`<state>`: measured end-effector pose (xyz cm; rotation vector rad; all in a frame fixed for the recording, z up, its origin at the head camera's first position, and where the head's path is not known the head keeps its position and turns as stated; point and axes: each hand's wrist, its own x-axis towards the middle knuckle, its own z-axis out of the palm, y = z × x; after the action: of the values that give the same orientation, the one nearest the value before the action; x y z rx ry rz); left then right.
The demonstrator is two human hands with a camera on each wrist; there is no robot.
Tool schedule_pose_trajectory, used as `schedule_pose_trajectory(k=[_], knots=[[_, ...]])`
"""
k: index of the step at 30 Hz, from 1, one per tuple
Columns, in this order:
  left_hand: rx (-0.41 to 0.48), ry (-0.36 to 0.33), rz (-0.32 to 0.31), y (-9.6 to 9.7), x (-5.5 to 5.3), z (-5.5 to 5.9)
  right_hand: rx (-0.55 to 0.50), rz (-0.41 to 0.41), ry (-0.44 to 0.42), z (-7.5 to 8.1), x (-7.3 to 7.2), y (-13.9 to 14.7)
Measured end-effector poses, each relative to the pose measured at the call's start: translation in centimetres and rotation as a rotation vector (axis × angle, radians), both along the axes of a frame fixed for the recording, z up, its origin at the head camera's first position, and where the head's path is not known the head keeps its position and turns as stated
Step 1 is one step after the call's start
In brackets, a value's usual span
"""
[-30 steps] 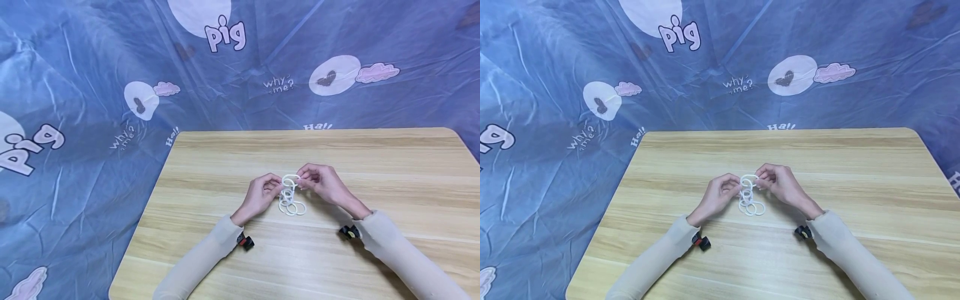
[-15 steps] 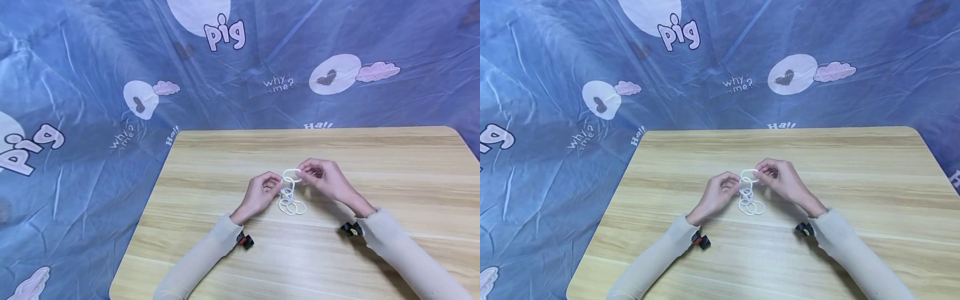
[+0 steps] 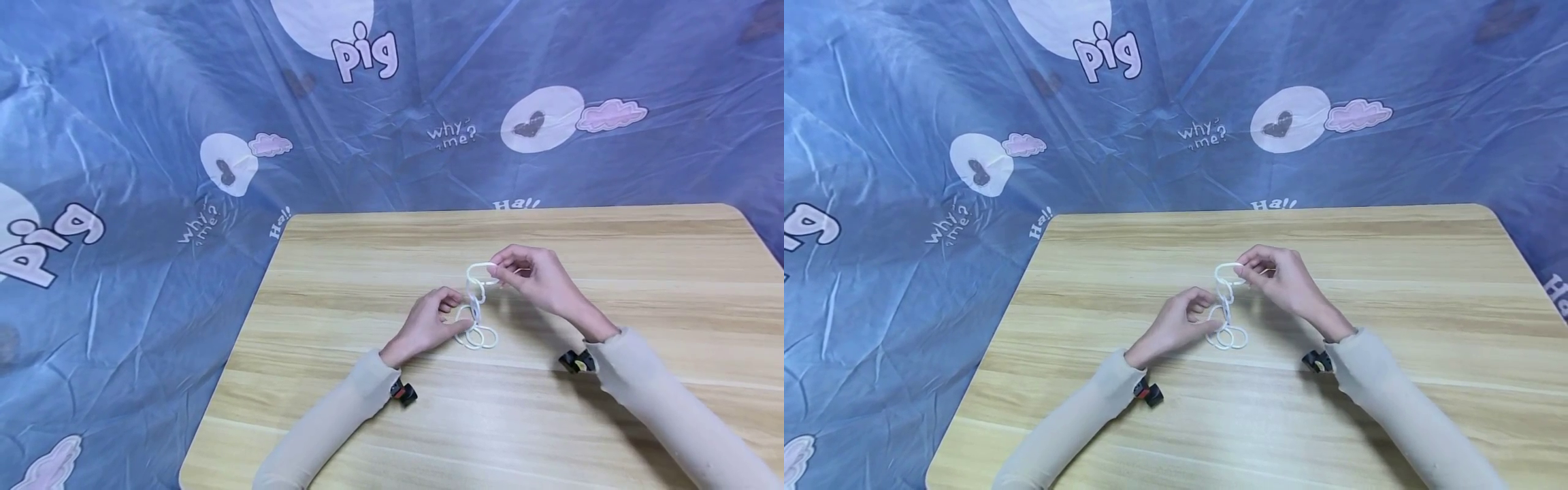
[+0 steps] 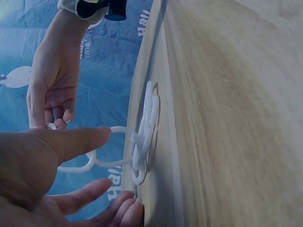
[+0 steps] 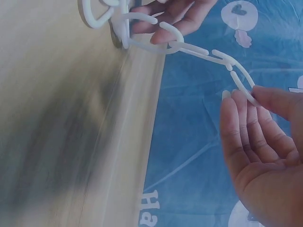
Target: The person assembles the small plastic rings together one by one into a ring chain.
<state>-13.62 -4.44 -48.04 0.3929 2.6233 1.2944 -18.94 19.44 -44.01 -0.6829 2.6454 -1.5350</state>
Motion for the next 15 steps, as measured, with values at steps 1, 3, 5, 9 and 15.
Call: schedule_pose_trajectory(k=[1, 3, 5, 9, 15], knots=[[-0.03, 0.005, -0.005, 0.2, 0.0, 0.1, 0.002, -0.001, 0.0, 0.0, -0.1, 0.1], [-0.084, 0.02, -0.013, 0.5, 0.1, 0.2, 0.005, -0.001, 0.0, 0.1, -0.2, 0.2], [-0.132, 0.038, -0.018, 0.9, 0.1, 0.2, 0.005, -0.001, -0.006, 0.2, -0.2, 0.4], [-0.226, 0.043, -0.008, 1.8, 0.2, 0.1, -0.001, -0.007, -0.016, 0.5, -0.3, 0.7], [-0.374, 0.046, 0.018, 3.0, 0.1, 0.0, -0.008, -0.006, -0.017, 0.8, -0.2, 1.2]])
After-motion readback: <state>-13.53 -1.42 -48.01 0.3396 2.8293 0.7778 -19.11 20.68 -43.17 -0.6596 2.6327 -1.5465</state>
